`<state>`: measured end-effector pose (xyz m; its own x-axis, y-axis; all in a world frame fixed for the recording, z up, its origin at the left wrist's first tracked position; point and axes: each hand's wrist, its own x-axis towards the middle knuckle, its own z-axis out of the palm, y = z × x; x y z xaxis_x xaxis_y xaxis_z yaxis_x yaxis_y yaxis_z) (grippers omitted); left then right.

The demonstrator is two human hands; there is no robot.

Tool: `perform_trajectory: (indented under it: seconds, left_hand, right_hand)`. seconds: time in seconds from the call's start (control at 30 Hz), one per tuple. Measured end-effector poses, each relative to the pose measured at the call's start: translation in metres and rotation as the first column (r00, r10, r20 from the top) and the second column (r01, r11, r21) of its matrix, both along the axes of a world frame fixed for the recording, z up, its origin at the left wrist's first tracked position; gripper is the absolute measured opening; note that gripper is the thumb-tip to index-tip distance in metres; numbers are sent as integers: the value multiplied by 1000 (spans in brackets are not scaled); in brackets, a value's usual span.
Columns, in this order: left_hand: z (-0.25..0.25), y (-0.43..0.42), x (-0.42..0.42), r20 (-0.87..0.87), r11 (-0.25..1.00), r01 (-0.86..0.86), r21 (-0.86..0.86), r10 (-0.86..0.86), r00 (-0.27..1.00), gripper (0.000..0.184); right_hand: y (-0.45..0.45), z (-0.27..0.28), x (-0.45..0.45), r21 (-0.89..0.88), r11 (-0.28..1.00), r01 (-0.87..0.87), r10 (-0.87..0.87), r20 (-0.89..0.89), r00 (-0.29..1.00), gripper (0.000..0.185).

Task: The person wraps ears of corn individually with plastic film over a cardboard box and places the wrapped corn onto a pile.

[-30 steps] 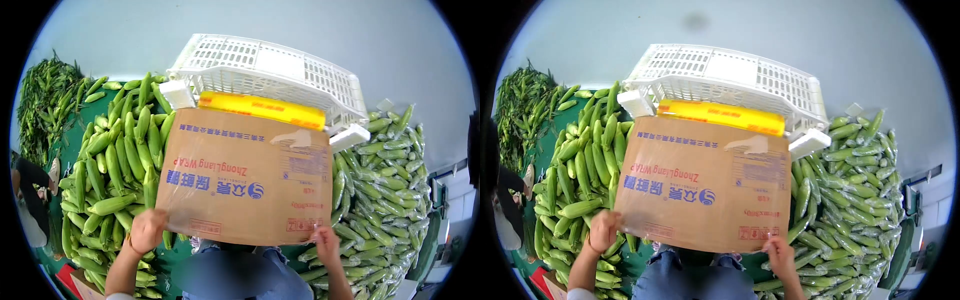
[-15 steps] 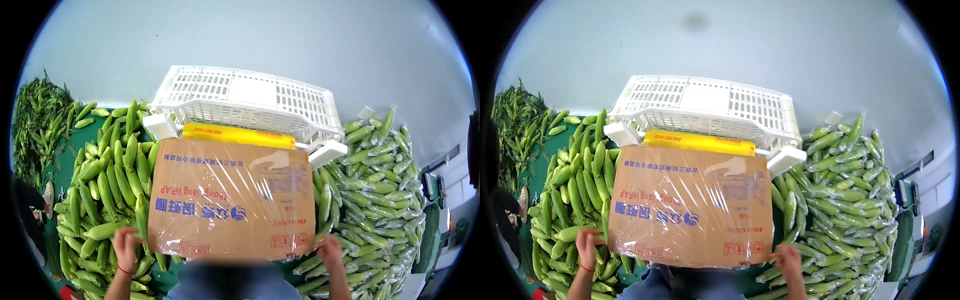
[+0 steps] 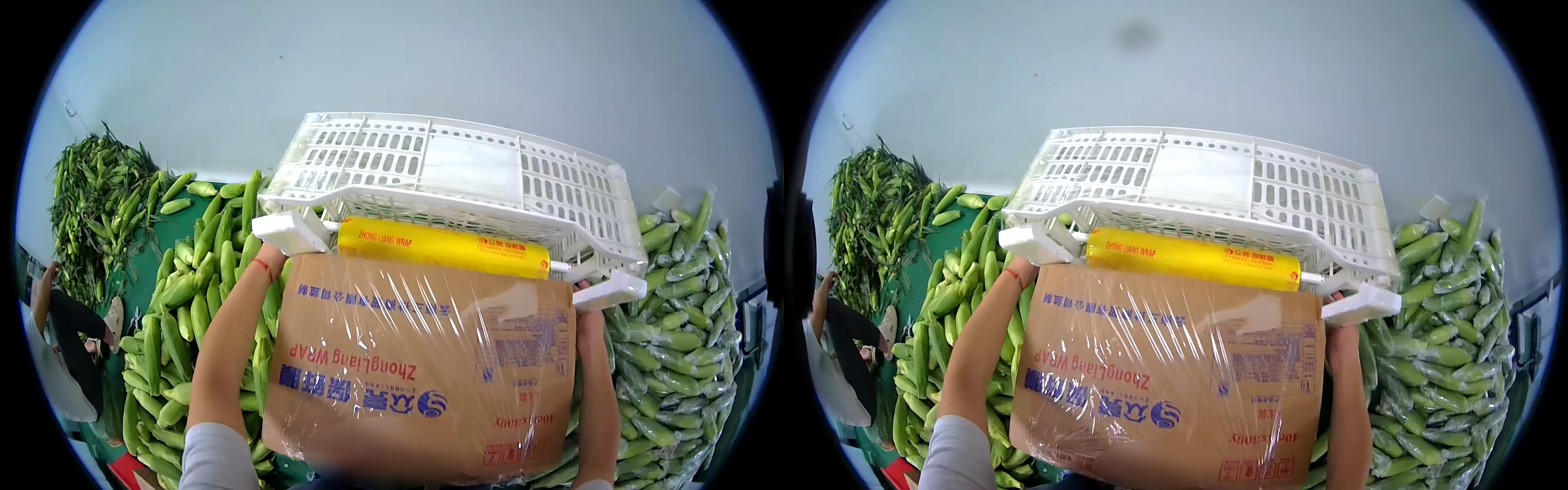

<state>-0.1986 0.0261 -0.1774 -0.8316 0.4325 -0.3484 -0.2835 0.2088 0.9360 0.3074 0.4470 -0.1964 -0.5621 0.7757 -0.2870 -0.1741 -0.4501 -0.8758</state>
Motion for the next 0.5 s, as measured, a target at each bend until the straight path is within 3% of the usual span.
perform_trajectory:
  seconds: [0.2,0.4,0.5]
  left_hand:
    - [-28,20,-20,45,998,56,-11,-56,997,44]
    - [-36,15,-18,68,996,85,-8,-84,994,44]
    - [-37,14,-20,68,995,96,-9,-96,993,44]
  right_hand:
    - [18,2,-9,-13,985,-174,174,41,984,45]
    - [22,7,-16,162,987,-22,18,31,999,45]
    - [34,5,-17,76,993,-88,89,-16,996,49]
